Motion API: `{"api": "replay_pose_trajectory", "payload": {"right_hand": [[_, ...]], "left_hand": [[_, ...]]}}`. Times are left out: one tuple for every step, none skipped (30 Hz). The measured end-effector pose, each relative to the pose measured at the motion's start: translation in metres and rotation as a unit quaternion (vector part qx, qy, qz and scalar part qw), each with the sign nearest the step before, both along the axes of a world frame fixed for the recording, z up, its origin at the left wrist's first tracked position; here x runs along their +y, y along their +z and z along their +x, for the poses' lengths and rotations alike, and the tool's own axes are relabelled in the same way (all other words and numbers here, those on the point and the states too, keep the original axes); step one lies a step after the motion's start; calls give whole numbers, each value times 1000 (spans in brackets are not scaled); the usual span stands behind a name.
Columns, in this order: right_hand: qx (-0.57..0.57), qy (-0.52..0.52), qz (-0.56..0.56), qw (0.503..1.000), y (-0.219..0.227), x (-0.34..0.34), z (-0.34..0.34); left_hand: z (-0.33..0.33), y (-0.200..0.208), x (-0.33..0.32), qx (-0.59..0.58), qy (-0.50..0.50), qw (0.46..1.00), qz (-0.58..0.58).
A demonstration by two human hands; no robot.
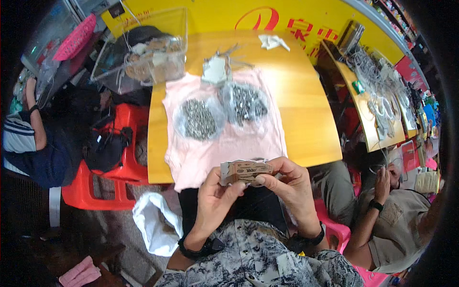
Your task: The person picks up a metal fastener from a bag and presses it into a paper tag by hand, repeating this for several tags. They then reach into a plastic bin to retrieve more tags and continue attaching fasteners to them.
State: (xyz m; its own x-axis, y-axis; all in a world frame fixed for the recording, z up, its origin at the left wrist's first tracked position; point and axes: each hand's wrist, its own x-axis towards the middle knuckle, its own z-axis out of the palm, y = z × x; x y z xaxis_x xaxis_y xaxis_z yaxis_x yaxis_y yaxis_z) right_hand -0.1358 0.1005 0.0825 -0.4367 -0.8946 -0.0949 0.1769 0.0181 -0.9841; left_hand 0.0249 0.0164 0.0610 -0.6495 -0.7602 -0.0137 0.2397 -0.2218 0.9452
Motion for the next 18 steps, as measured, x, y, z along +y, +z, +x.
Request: {"api": "replay_pose_trajectory", "payload": {"right_hand": [[60,11,28,998,1,4,5],[120,24,53,991,3,8,9],[112,27,58,992,6,10,9],[269,39,91,958,11,13,8],[419,50,119,899,13,15,7],[432,39,107,895,12,18,9],[425,42,103,899,10,17,6],[482,41,40,875,7,14,1],[533,35,-22,845,4,12,-4],[509,35,-34,860,1,11,-4],[501,33,-39,864,-6,10,-3],[358,45,-21,933,-14,11,-1],[205,56,-3,977,-18,11,1],[146,51,5,988,-17,10,5],[143,51,3,988,-19,9,6],[115,70,33,990,-20,8,6],[86,88,63,990,-22,7,5],[84,87,63,991,-23,5,6]], "left_hand": [[3,-2,2,-8,1,1000,11],[7,-3,2,-57,7,998,2],[10,-4,2,-105,14,994,-11],[10,-4,4,-105,28,994,0],[11,-6,5,-113,31,993,2],[14,-6,7,-105,30,994,20],[17,-6,7,-97,29,994,35],[13,-6,9,-92,56,993,47],[11,-7,10,-102,58,992,42],[10,-8,11,-95,58,993,42],[11,-8,10,-88,58,994,42],[12,-6,10,-90,54,994,43],[13,-7,10,-93,55,993,39],[13,-9,10,-89,52,994,37],[14,-11,10,-84,50,994,36],[15,-13,9,-87,50,994,35],[15,-14,9,-89,50,994,27],[15,-14,8,-91,49,994,20]]}}
